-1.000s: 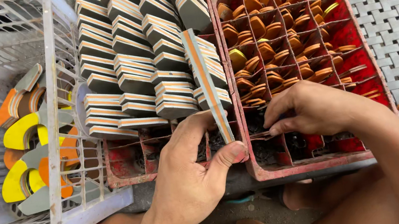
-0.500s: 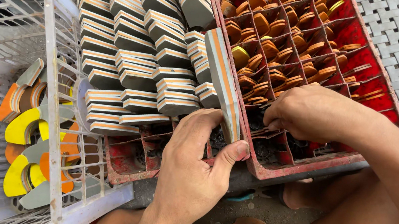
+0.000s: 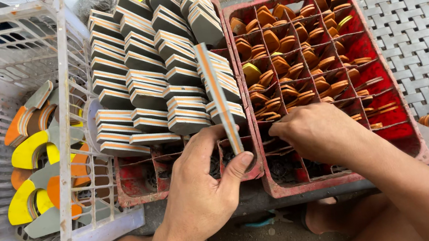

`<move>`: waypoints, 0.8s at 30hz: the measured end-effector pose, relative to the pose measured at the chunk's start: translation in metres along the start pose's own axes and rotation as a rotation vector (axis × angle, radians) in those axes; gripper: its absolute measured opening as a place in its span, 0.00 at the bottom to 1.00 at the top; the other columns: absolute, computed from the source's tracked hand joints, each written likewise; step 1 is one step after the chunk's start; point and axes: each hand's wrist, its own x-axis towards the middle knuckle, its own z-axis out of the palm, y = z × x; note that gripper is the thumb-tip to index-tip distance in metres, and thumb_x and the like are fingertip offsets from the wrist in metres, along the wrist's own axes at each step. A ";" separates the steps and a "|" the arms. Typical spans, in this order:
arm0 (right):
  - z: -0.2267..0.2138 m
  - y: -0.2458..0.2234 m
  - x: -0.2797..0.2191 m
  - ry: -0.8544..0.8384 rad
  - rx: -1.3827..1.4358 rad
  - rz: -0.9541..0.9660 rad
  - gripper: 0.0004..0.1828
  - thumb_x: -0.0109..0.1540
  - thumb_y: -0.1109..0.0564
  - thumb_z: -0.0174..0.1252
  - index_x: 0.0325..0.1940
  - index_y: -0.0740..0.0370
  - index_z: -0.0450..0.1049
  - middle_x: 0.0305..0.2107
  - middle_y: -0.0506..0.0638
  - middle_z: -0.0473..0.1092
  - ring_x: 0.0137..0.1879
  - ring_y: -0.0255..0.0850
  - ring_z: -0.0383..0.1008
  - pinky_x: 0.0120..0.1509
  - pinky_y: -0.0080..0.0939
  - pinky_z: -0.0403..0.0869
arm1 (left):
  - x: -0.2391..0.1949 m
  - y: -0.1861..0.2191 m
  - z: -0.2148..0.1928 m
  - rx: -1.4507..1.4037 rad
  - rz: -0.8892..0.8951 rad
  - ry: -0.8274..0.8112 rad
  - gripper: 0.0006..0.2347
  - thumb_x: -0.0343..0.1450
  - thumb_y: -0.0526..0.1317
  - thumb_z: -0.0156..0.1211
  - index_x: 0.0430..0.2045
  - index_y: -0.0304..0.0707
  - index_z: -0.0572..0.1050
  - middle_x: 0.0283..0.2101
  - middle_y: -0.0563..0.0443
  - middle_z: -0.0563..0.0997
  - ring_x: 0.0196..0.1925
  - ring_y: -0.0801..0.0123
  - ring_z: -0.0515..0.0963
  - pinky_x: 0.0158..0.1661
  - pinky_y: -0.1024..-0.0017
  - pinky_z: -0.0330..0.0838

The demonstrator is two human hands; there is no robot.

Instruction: The person assembles small curved plastic pieces onto rectangular layered blocks by hand. They pick up a block, attach a colored curved piece, and place the assembled unit into a compartmentalized tray. The process repeats with different colored pieces.

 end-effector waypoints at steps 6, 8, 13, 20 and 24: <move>-0.015 0.022 -0.032 0.726 0.511 -0.036 0.11 0.65 0.67 0.58 0.51 0.64 0.76 0.37 0.53 0.75 0.43 0.42 0.77 0.46 0.41 0.76 | 0.002 -0.003 0.000 -0.258 -0.121 -0.025 0.18 0.73 0.45 0.65 0.50 0.30 0.75 0.47 0.44 0.85 0.49 0.67 0.84 0.52 0.69 0.77; -0.014 0.027 -0.040 0.704 0.919 0.137 0.09 0.67 0.64 0.58 0.52 0.65 0.77 0.35 0.51 0.74 0.39 0.38 0.75 0.43 0.38 0.75 | 0.001 -0.005 0.005 -0.516 -0.256 -0.069 0.20 0.70 0.46 0.66 0.52 0.31 0.73 0.47 0.44 0.82 0.45 0.74 0.81 0.48 0.71 0.80; -0.002 0.034 -0.051 0.450 1.492 0.065 0.18 0.60 0.62 0.64 0.54 0.66 0.75 0.37 0.51 0.76 0.41 0.35 0.77 0.44 0.38 0.79 | 0.003 -0.012 0.019 -0.366 -0.193 -0.071 0.18 0.68 0.42 0.72 0.42 0.29 0.72 0.37 0.44 0.84 0.39 0.78 0.81 0.41 0.71 0.79; 0.017 0.018 -0.041 0.376 1.405 0.046 0.11 0.60 0.68 0.63 0.47 0.73 0.80 0.38 0.53 0.76 0.43 0.36 0.78 0.48 0.38 0.79 | 0.001 -0.008 0.034 -0.200 -0.044 -0.029 0.10 0.76 0.37 0.61 0.45 0.29 0.71 0.38 0.39 0.85 0.41 0.57 0.89 0.39 0.68 0.79; 0.012 -0.001 -0.036 0.427 1.400 0.092 0.12 0.59 0.68 0.62 0.47 0.68 0.77 0.38 0.51 0.80 0.45 0.35 0.81 0.52 0.37 0.82 | -0.003 -0.007 0.037 -0.112 -0.098 -0.086 0.10 0.76 0.34 0.52 0.49 0.29 0.72 0.38 0.36 0.83 0.39 0.47 0.86 0.37 0.63 0.77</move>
